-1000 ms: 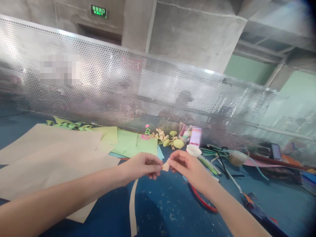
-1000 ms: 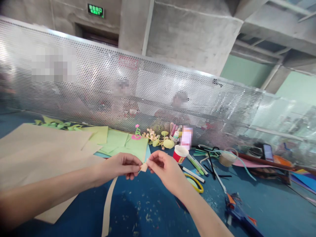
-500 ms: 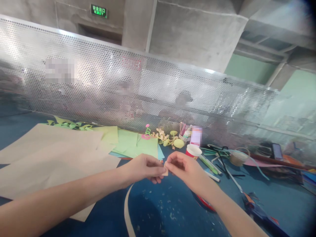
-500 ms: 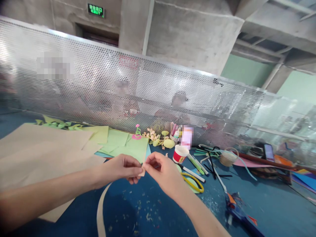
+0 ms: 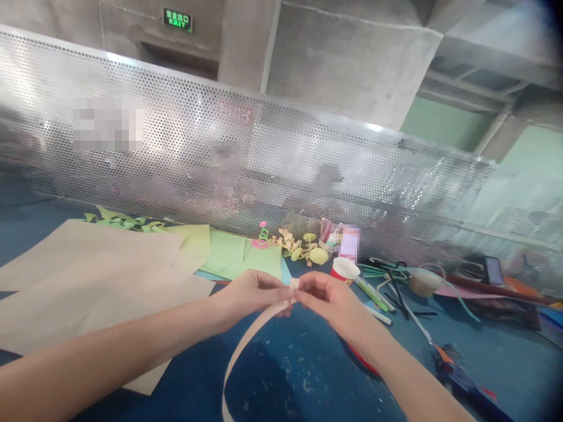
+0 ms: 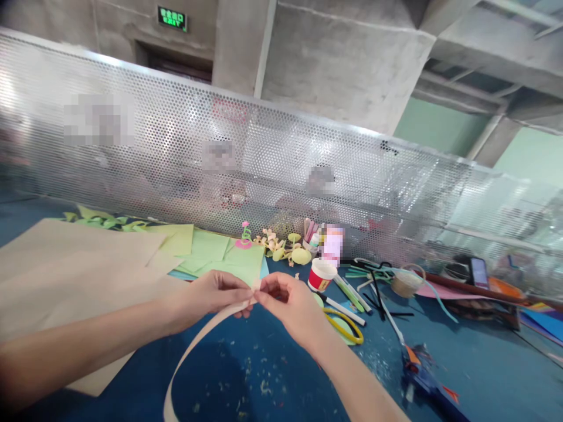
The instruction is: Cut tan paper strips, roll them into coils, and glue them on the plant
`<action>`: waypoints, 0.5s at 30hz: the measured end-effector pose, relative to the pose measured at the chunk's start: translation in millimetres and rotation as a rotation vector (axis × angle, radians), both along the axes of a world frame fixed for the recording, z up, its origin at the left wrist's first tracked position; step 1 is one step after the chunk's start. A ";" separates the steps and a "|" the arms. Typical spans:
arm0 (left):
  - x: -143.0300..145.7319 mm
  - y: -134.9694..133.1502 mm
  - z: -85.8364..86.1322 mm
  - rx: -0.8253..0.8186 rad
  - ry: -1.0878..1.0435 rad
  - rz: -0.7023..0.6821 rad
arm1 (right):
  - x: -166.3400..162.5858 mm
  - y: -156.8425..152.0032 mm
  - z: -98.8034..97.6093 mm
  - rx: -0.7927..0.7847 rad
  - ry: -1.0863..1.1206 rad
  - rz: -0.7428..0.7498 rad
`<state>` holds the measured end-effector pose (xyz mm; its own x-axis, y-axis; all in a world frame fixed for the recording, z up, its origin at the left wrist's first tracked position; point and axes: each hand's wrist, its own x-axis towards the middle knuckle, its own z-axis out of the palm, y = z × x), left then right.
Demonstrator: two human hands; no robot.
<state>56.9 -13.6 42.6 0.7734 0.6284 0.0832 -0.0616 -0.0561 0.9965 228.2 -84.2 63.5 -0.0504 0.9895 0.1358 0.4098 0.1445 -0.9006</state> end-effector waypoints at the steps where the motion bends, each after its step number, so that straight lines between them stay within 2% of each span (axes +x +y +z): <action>1: 0.1 0.8 -0.3 -0.010 -0.003 -0.008 | 0.7 0.5 -0.7 0.015 -0.007 -0.013; 4: 1.2 3.7 -2.7 -0.061 -0.021 -0.005 | 1.7 1.6 -1.5 0.043 -0.034 -0.069; 7: 2.4 5.5 -6.1 -0.095 -0.042 0.019 | 1.0 2.2 -1.4 0.035 -0.025 -0.060; 15: 2.5 7.0 -11.3 0.005 -0.014 0.048 | -2.1 0.5 -0.2 -0.016 0.001 -0.016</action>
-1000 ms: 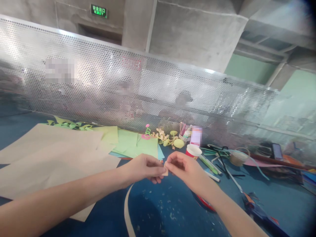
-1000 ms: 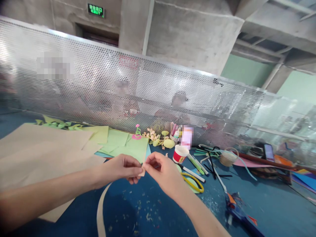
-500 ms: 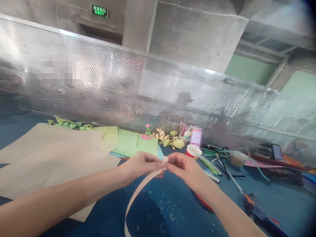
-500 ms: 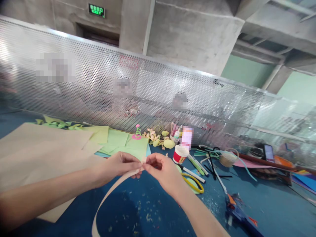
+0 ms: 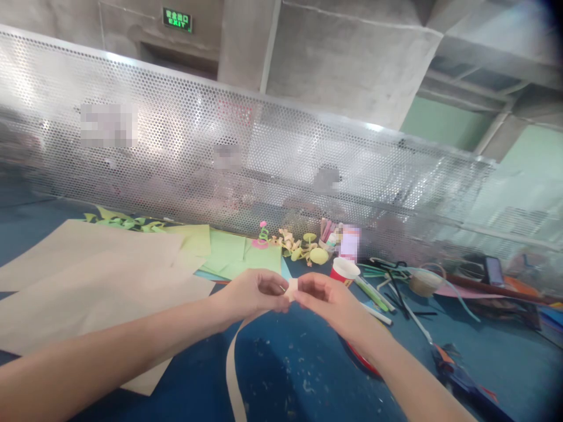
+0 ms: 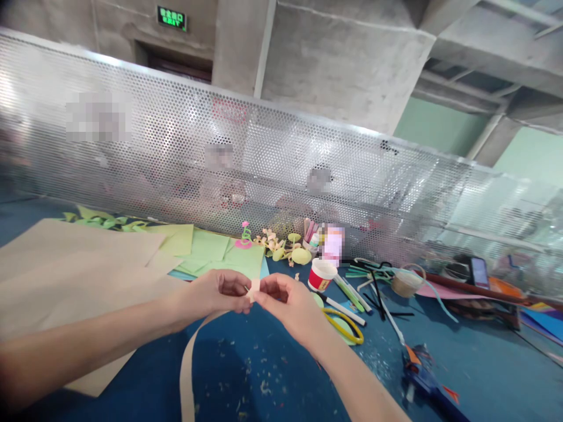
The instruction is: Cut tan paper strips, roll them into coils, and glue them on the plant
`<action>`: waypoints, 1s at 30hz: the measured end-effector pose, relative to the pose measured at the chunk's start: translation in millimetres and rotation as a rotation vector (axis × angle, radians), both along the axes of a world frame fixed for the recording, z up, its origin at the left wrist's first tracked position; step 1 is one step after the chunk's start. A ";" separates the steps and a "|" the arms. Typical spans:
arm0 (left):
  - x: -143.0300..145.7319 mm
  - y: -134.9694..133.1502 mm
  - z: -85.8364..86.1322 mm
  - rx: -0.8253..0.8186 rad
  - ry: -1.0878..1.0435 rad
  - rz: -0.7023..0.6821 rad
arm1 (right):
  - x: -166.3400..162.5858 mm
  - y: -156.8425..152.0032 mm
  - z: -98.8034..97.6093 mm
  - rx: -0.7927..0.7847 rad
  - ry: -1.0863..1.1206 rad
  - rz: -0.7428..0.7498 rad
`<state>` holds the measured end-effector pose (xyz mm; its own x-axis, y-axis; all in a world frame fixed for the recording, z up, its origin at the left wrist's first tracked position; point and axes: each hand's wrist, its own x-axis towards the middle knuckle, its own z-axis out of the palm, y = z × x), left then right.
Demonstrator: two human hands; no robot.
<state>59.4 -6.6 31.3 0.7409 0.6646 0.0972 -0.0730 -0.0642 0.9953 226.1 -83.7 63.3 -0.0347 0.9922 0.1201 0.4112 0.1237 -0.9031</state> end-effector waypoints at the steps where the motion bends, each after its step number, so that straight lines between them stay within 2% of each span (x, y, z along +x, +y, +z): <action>1: 0.4 0.4 -0.4 0.021 0.006 0.005 | -0.7 -0.6 0.1 -0.012 0.002 -0.001; 8: 1.6 -2.3 0.7 0.132 -0.031 0.008 | -1.5 -0.1 -3.6 0.015 0.009 -0.026; 14: 0.4 -4.0 5.4 0.059 -0.014 0.018 | -0.5 2.2 -6.0 0.099 0.006 -0.053; 20: 0.2 -3.0 5.8 0.132 -0.008 0.070 | -4.7 1.5 -7.0 0.104 0.027 -0.067; 25: 0.4 -1.2 1.2 0.157 0.005 0.038 | -1.9 2.9 -8.9 0.063 0.077 -0.036; 30: -0.8 -3.7 4.3 0.098 0.003 0.021 | -2.4 2.5 -9.6 0.123 0.001 -0.046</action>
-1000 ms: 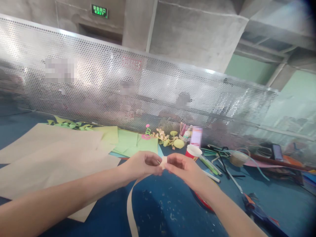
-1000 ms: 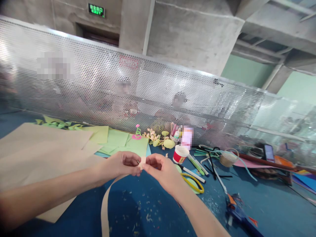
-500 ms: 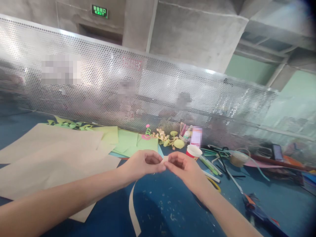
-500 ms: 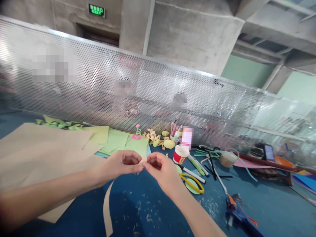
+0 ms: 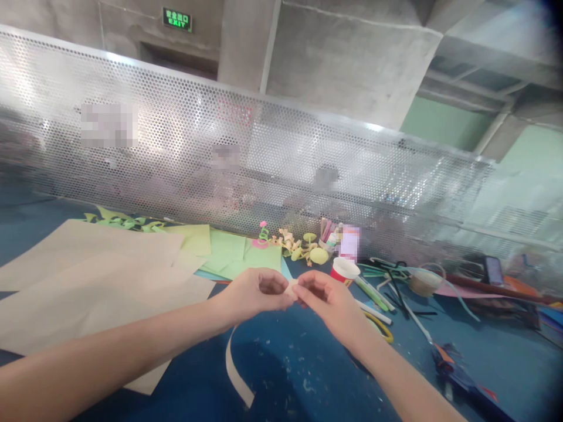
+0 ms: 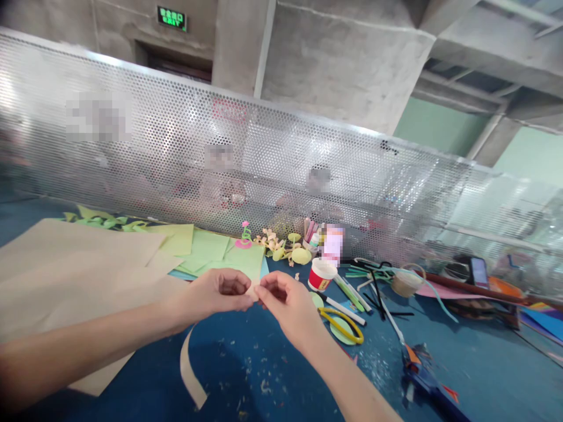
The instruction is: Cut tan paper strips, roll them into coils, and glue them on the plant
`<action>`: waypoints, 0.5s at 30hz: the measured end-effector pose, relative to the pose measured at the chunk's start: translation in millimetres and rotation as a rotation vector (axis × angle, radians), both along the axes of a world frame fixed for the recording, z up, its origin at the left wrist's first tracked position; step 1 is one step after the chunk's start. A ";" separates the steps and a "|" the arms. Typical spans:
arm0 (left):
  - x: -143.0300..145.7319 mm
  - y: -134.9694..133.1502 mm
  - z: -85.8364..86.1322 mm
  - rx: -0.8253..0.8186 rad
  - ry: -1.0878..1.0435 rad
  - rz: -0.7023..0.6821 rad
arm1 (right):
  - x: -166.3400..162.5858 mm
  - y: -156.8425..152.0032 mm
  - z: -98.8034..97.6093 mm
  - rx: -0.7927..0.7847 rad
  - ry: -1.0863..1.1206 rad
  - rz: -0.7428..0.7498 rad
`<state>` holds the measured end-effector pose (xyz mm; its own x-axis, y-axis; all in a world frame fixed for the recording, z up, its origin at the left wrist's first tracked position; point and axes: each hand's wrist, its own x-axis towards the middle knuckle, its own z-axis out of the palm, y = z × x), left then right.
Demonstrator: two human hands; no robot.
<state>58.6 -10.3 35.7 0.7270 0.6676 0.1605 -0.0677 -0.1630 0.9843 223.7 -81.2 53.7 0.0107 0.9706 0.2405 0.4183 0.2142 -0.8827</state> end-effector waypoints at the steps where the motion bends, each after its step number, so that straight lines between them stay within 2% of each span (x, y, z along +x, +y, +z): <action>1: -0.3 -0.7 1.2 -0.013 -0.003 0.002 | -0.4 -0.3 0.2 0.015 -0.008 -0.009; 5: -0.6 -0.8 3.3 -0.016 -0.001 0.029 | -2.9 -1.7 1.9 0.033 -0.023 -0.034; 10: -0.1 1.7 3.1 0.083 0.055 0.031 | -6.2 -3.5 4.5 -0.007 0.011 0.004; 15: -1.0 1.5 4.4 0.135 0.095 0.047 | -4.5 -3.6 5.4 0.038 -0.026 -0.034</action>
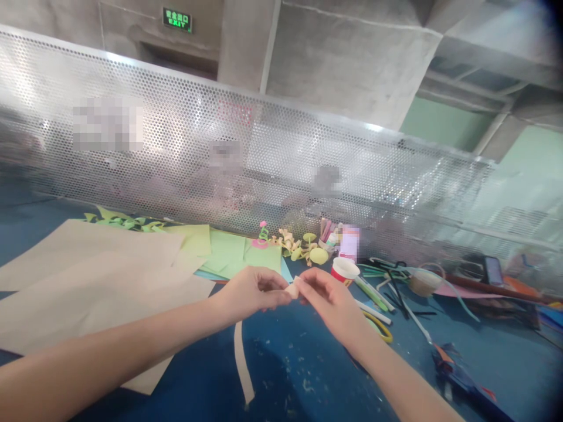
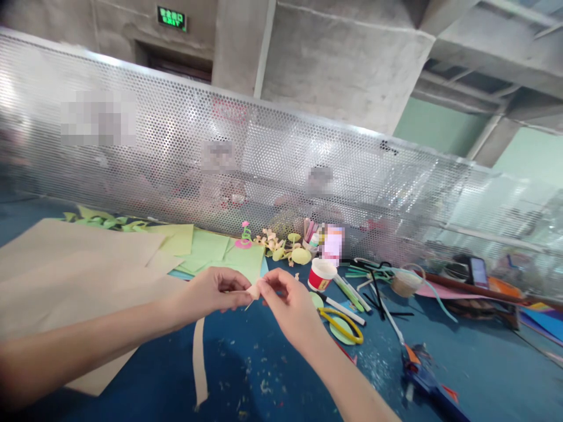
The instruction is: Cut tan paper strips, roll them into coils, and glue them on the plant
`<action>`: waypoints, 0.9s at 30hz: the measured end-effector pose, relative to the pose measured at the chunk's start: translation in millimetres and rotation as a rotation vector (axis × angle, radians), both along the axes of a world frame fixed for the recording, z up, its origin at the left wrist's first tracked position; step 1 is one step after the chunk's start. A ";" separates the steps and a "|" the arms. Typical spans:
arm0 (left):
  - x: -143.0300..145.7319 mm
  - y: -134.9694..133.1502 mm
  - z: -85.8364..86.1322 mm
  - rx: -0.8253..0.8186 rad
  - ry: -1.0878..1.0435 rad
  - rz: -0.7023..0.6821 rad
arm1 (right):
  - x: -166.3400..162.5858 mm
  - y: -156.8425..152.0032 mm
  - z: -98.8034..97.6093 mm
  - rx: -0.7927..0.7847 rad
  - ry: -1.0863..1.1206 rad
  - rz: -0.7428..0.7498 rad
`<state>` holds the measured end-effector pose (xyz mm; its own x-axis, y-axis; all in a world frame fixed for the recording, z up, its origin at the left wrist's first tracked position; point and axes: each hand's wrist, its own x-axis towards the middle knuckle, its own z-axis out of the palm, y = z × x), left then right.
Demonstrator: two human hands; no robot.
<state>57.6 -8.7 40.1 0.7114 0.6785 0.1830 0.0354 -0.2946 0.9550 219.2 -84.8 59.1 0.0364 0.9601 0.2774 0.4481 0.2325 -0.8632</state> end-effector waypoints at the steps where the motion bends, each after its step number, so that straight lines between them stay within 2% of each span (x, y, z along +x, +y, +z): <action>1: 0.0 0.1 -0.1 -0.008 -0.012 -0.002 | 0.7 0.4 -0.4 0.009 0.001 -0.005; 10: 1.6 3.5 -2.5 -0.104 -0.097 -0.074 | 4.9 5.3 -2.8 0.047 0.090 -0.034; 21: 0.3 0.1 2.4 -0.064 -0.049 -0.111 | 5.7 5.8 -4.9 0.068 0.066 -0.067; 27: 1.2 -5.1 4.1 -0.263 -0.065 -0.153 | 6.3 6.8 -8.2 0.096 -0.033 -0.051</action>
